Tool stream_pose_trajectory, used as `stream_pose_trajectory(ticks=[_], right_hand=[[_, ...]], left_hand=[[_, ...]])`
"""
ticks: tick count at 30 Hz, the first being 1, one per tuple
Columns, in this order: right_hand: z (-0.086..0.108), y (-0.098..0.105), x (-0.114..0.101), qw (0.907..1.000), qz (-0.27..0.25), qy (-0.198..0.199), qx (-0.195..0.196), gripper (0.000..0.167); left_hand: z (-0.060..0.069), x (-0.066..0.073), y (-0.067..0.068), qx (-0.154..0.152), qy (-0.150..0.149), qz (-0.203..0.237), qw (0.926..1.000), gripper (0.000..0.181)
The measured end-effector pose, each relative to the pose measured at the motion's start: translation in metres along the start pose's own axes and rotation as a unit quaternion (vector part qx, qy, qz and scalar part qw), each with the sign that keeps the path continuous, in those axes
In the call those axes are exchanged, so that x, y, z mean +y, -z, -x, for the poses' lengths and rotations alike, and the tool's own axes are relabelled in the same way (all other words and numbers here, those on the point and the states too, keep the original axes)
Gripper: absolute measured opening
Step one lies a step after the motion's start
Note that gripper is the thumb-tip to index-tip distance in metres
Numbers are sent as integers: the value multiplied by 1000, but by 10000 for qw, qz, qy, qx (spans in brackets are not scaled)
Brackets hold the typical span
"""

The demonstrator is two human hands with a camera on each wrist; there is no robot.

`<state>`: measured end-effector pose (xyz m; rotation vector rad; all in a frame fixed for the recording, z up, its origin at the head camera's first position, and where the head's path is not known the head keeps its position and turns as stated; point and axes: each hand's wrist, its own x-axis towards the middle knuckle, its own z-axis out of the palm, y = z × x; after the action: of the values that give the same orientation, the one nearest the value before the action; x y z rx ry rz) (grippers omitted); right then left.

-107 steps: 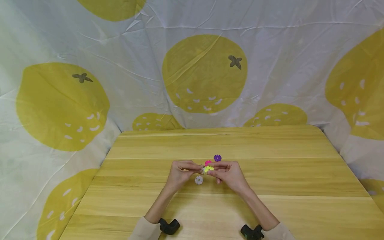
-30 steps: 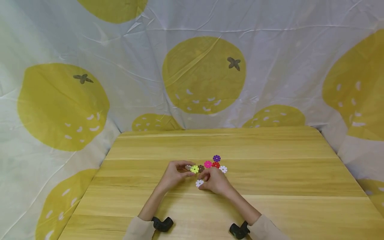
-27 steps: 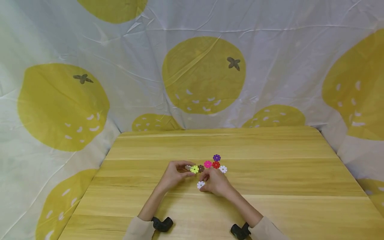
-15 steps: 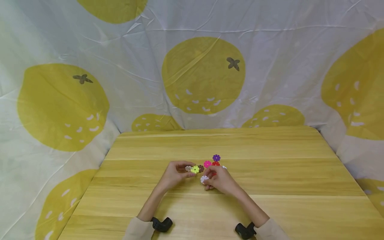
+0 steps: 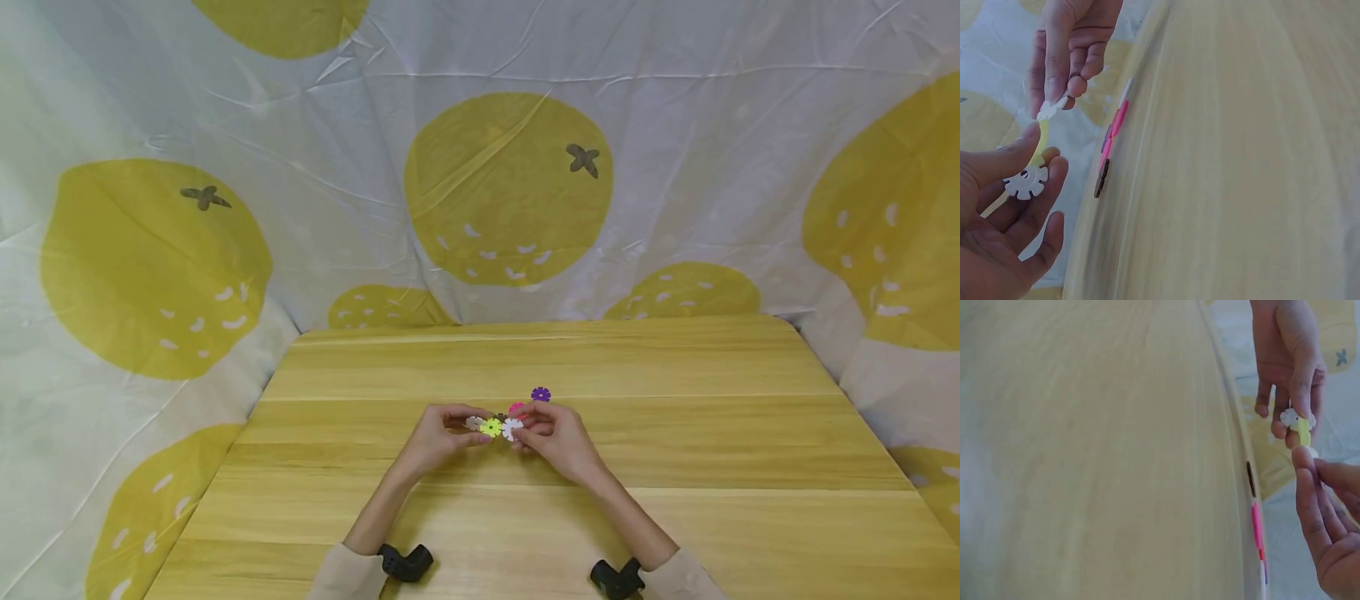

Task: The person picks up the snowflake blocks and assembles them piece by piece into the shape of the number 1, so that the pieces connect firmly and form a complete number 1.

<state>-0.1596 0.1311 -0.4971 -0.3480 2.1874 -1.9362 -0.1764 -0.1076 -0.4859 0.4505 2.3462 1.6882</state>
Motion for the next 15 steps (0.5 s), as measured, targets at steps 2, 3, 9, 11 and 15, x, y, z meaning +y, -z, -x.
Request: stream_pose_trajectory(ticks=[2,3,9,11,15], right_hand=[[0,-1,0,9999,18,67,95,28],[0,-2,0,9999,25,85,135,28],[1,-3,-1,9994,121,168,279,28],[1,-3,0,9994,110,192,264,28],[1,-1,1,9996,-67,245,122,29]], left_hand=[[0,0,0,-60,9,95,9999,26],[0,0,-1,-73,12,132,9999,26],[0,0,-1,-85,48,227,9997,25],[-1,0,-1,-100,56,232,9997,24],[0,-1,-1,-148,54,240,9996,24]])
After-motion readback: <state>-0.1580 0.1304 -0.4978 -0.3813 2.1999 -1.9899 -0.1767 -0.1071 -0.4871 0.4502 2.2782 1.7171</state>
